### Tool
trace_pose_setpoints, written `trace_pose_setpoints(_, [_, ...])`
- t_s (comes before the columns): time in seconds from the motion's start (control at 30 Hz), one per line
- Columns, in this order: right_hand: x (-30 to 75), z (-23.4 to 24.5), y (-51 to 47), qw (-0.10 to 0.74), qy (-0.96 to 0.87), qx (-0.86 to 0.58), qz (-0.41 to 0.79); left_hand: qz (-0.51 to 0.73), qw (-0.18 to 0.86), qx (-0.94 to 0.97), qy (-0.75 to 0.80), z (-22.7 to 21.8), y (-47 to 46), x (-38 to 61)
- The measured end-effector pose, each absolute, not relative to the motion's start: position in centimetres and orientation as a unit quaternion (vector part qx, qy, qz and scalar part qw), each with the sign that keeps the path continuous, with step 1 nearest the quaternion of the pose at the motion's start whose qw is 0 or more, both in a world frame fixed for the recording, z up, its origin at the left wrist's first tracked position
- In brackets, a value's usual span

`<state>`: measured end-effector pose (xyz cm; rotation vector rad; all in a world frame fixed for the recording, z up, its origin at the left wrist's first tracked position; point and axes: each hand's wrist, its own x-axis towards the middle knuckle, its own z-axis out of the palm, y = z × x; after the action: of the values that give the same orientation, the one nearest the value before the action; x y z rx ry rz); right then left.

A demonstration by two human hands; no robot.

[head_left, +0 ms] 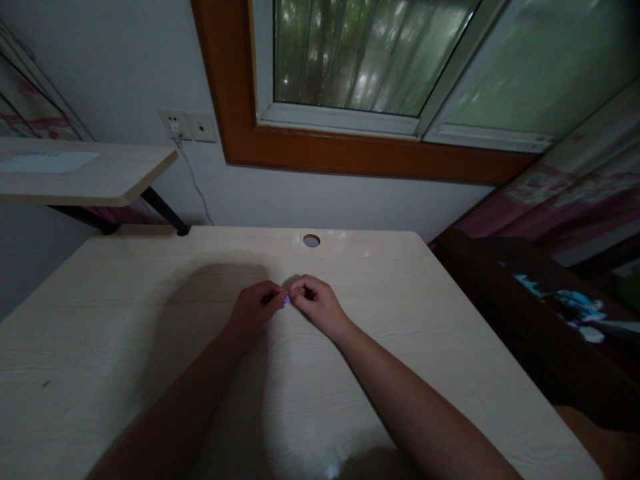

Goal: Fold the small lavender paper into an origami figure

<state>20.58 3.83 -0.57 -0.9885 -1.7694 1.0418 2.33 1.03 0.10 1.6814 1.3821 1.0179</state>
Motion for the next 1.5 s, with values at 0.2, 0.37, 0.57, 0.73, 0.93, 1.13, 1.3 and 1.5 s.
trace_pose_setpoints(0.2, [20.51,-0.48,3.82,0.422,-0.706,-0.392,0.413,0.390,0.355,0.659,0.536,0.16,1.04,2.29])
trace_pose_setpoints(0.37, [20.49,-0.23,3.74,0.424,-0.697,-0.393,0.424,0.405,0.376,0.637,0.537,-0.03,1.03,2.26])
trace_pose_setpoints(0.57, [20.51,-0.42,3.84,0.431,-0.670,-0.403,0.451,0.435,0.404,0.601,0.535,0.27,1.15,2.28])
trace_pose_setpoints(0.73, [20.64,-0.37,4.03,0.441,-0.632,-0.406,0.491,0.456,0.423,0.573,0.533,0.42,1.24,2.21])
trace_pose_setpoints(0.93, [20.76,-0.23,4.12,0.439,-0.619,-0.410,0.506,0.465,0.432,0.559,0.534,0.19,1.39,2.15])
trace_pose_setpoints(1.13, [20.72,-0.14,4.11,0.447,-0.611,-0.413,0.506,0.496,0.423,0.545,0.527,0.31,1.45,1.99])
trace_pose_setpoints(1.3, [20.63,-0.27,4.08,0.439,-0.633,-0.406,0.492,0.471,0.406,0.578,0.528,0.54,1.36,2.05])
trace_pose_setpoints(1.5, [20.57,-0.44,4.00,0.430,-0.658,-0.396,0.474,0.400,0.375,0.638,0.541,0.00,1.36,2.08])
